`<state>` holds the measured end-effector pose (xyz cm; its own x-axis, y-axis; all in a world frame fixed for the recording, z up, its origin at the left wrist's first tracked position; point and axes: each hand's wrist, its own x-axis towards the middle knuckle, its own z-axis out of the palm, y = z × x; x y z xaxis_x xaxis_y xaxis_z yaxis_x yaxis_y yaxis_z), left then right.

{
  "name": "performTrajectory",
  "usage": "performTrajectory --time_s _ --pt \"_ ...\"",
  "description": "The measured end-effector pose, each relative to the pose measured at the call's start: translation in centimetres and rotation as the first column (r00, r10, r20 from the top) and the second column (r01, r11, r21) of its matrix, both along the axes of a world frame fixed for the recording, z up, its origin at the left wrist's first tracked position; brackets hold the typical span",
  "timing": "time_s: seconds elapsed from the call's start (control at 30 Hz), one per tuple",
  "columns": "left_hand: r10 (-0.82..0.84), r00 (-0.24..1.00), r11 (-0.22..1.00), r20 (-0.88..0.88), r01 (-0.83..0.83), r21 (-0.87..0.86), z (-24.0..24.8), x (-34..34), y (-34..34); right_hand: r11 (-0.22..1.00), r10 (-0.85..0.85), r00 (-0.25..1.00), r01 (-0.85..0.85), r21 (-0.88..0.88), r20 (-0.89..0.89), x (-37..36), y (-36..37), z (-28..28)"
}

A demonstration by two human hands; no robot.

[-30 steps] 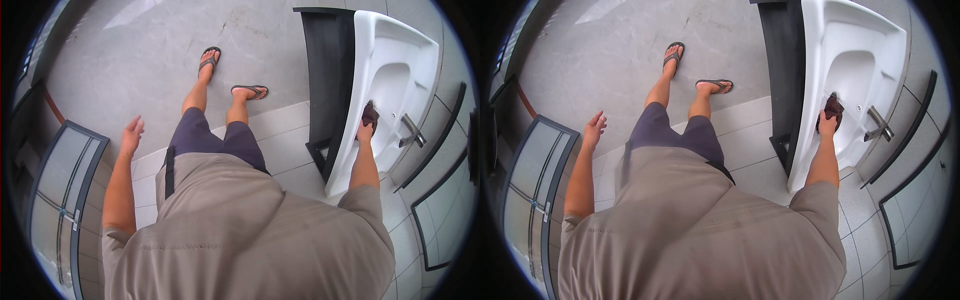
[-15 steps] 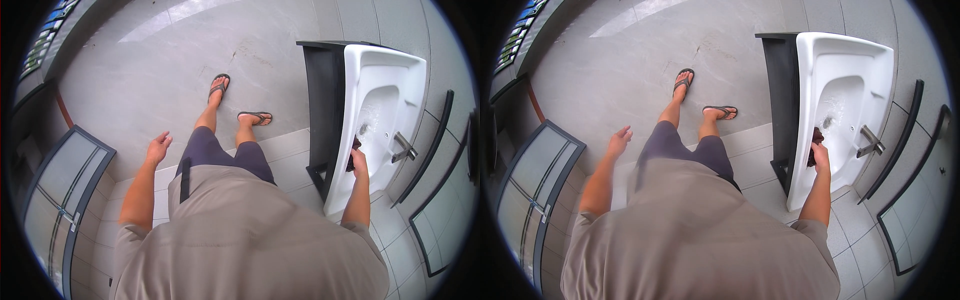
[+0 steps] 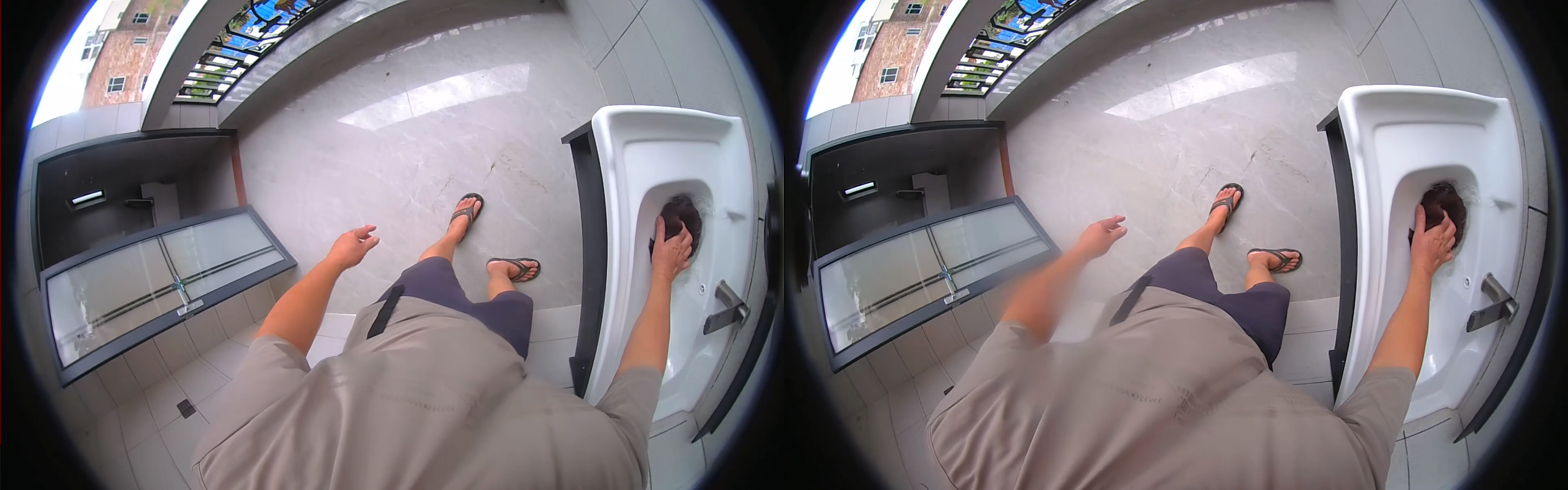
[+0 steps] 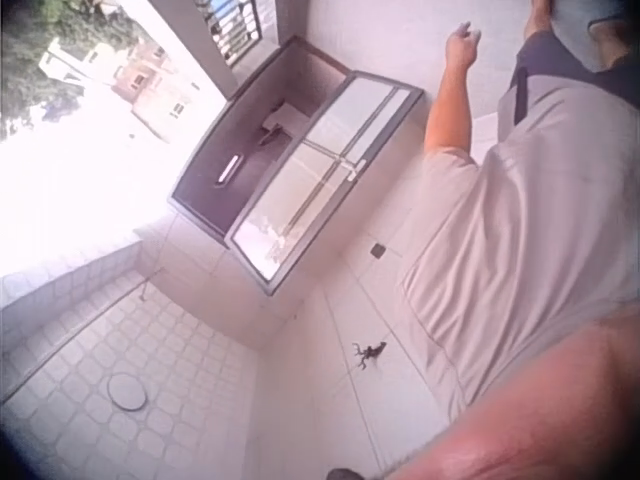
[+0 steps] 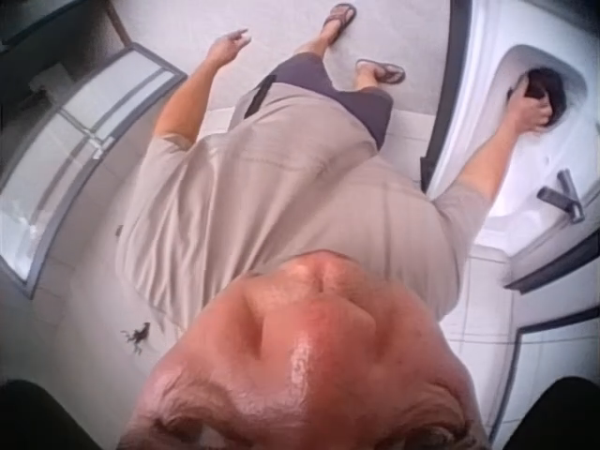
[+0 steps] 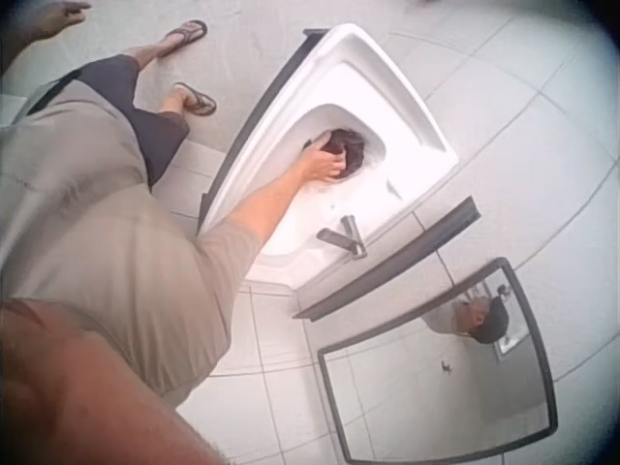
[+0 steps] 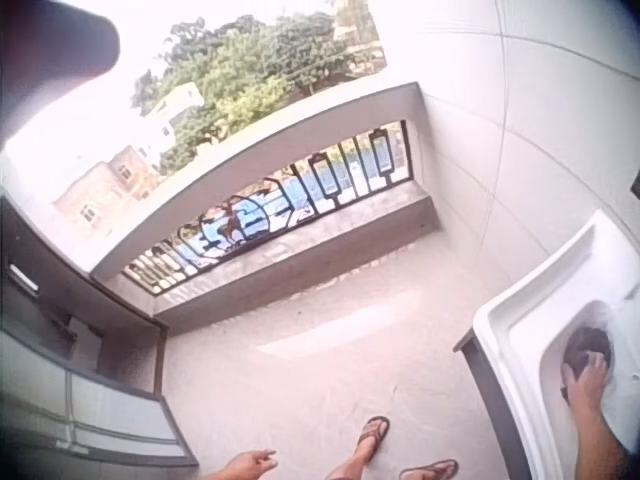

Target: Washing a brown towel in a sink with running water.

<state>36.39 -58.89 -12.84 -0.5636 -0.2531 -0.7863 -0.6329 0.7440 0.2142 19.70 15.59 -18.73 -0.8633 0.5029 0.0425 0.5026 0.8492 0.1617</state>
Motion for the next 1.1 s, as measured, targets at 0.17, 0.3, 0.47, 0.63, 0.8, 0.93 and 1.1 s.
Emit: performTrajectory --time_s 0.17,0.3,0.47,0.63,0.8,0.93,1.1 --pt "-0.076 0.996 0.997 -0.035 0.075 -0.032 3.2 2.4 3.1 1.000 -0.003 0.993 0.001 0.023 0.114 4.2 1.1 2.6" --pt "-0.154 0.988 0.988 -0.020 0.154 -0.010 5.6 4.1 5.4 0.999 -0.024 0.992 0.021 0.026 0.124 9.9 2.0 2.0" --pt "-0.245 0.969 0.969 -0.040 0.246 0.025 5.8 3.2 8.6 0.936 -0.243 0.965 0.259 -0.239 0.097 17.4 14.0 -4.7" --pt "-0.302 0.952 0.953 -0.057 0.299 -0.046 7.2 3.4 10.0 0.045 -0.595 0.723 0.466 -0.884 0.351 16.0 10.5 2.4" --pt "-0.567 0.769 0.821 -0.296 0.555 -0.131 9.7 -4.7 16.3 -0.410 -0.545 0.786 0.052 -0.911 0.290 20.1 12.0 3.1" --pt "-0.527 0.569 0.752 -0.631 0.659 -0.033 14.6 -12.0 25.6 -0.308 -0.644 0.765 -0.261 -0.915 -0.001 20.7 9.8 5.1" --pt "-0.377 0.328 0.494 -0.866 0.863 0.112 16.4 -18.0 39.6 -0.112 -0.792 0.606 -0.267 -0.957 -0.076 17.1 5.1 12.3"
